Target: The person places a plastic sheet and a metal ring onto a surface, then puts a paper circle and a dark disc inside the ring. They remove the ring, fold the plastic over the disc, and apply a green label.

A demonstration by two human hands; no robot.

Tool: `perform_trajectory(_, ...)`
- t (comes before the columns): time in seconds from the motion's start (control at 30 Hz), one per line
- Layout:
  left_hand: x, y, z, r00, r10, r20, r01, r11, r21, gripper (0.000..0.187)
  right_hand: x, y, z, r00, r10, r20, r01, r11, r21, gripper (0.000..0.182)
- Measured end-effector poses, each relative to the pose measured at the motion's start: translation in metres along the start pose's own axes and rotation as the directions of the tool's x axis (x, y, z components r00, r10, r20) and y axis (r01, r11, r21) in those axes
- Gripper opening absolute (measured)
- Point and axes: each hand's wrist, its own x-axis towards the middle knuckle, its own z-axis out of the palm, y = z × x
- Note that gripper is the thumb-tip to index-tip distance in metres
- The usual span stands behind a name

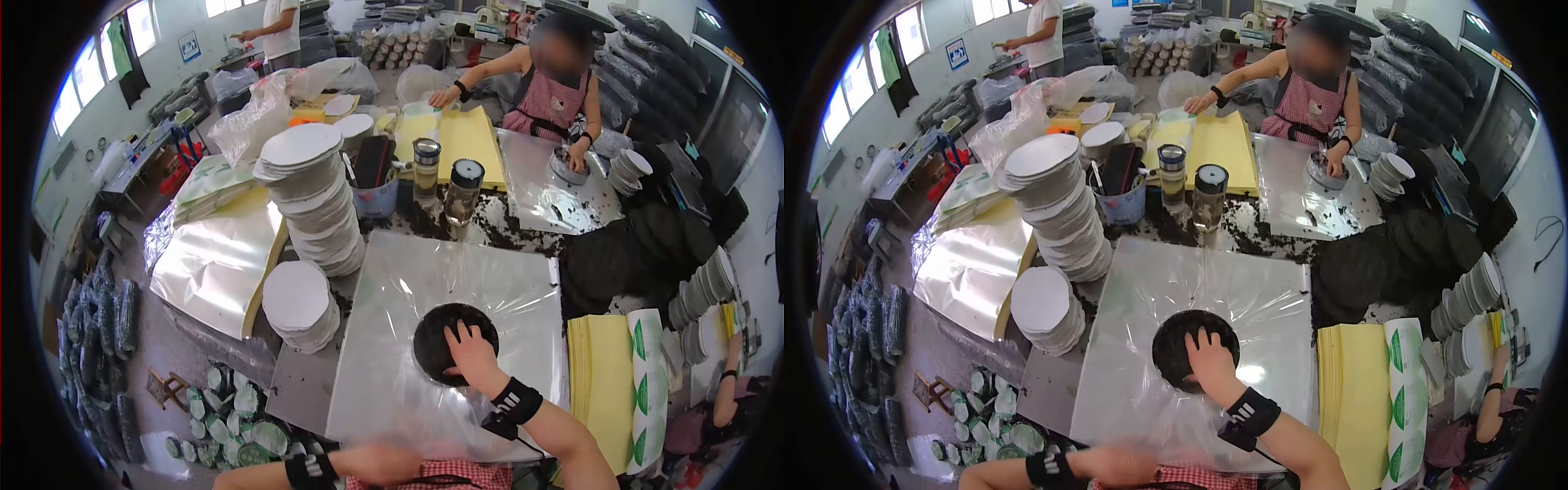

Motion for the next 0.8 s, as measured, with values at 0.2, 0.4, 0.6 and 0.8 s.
perform_trajectory(0.2, 0.068, -0.125, -0.041, 0.860, -0.257, -0.440, 0.375, 0.905, 0.203, 0.084, -0.010, -0.002, -0.005, 0.991, 0.053, -0.122, -0.025, 0.974, 0.226, 0.078)
perform_trajectory(0.4, 0.121, -0.111, -0.044, 0.840, -0.293, -0.458, 0.384, 0.916, 0.118, 0.063, -0.121, 0.085, 0.035, 0.521, 0.757, -0.395, -0.474, 0.641, 0.604, 0.046)
perform_trajectory(0.6, 0.131, -0.114, -0.026, 0.737, -0.368, -0.567, 0.548, 0.816, 0.183, 0.033, -0.160, 0.121, -0.017, 0.486, 0.874, 0.027, -0.085, 0.016, 0.996, 0.032)
perform_trajectory(0.8, 0.157, -0.094, -0.034, 0.500, -0.637, -0.586, 0.766, 0.641, -0.043, 0.042, -0.079, 0.039, 0.030, 0.764, 0.578, -0.286, 0.204, 0.204, 0.958, 0.117)
